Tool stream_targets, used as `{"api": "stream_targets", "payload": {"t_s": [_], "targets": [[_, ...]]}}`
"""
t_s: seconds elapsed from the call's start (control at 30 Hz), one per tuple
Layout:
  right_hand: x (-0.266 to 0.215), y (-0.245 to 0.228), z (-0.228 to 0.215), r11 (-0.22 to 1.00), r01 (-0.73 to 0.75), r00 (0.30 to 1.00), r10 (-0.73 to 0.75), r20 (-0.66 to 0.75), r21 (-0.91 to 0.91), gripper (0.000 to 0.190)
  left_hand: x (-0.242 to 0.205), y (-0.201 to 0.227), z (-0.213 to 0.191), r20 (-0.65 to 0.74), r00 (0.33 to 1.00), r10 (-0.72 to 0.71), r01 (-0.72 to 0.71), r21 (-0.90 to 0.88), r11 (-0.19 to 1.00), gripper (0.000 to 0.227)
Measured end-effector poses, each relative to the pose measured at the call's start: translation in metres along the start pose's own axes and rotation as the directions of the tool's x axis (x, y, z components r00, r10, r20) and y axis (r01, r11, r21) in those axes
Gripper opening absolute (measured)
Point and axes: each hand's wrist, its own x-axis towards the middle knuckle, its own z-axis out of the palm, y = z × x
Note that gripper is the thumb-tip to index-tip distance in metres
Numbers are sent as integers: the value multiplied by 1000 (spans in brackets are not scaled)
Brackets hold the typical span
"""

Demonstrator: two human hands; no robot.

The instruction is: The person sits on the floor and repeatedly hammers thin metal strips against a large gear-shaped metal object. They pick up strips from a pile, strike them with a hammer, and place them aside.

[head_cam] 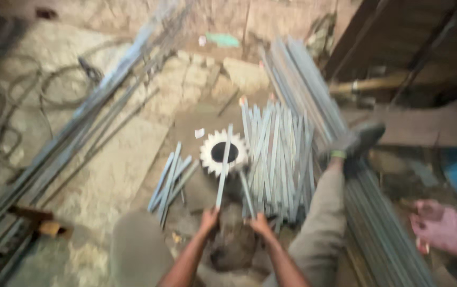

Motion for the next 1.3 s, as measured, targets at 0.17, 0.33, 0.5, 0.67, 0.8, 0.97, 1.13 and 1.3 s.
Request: {"api": "stream_targets", "payload": {"t_s": [0.17, 0.33, 0.5, 0.67, 0.8, 0.97, 1.13, 1.3], "targets": [[-38, -24, -3, 966, -174, 983, 159, 90, 193, 23, -31, 6, 0, -31, 986, -162, 156, -145, 977, 32], [-36, -21, -6, 983, -105, 993, 96, 62, 153, 22, -31, 18, 6, -69, 995, -68, 55, -178, 982, 28], [-19, 4, 0, 997, 26, 1000, -26, 1, 70, 23, -36, 21, 12, -104, 993, -49, 29, -187, 982, 28], [-17, 10, 2, 999, 37, 999, -37, -18, 6, 22, -41, 21, 10, -53, 996, -78, 66, -202, 977, 29], [-21, 5, 3, 997, 74, 997, -74, -17, 32, 20, -46, 17, 5, -25, 992, -127, 121, -184, 976, 29], [-49, -30, 0, 986, -158, 987, 158, 7, 48, 19, -49, 13, 1, -12, 978, -209, 207, -102, 973, 30], [-67, -32, -10, 976, -175, 978, 158, 136, 127, 26, -51, 10, 0, -35, 986, -162, 154, -167, 974, 32], [-81, -7, -29, 973, -196, 918, 227, 326, -124, 36, -49, 4, 4, -29, 990, -139, 129, -221, 967, 31]]}}
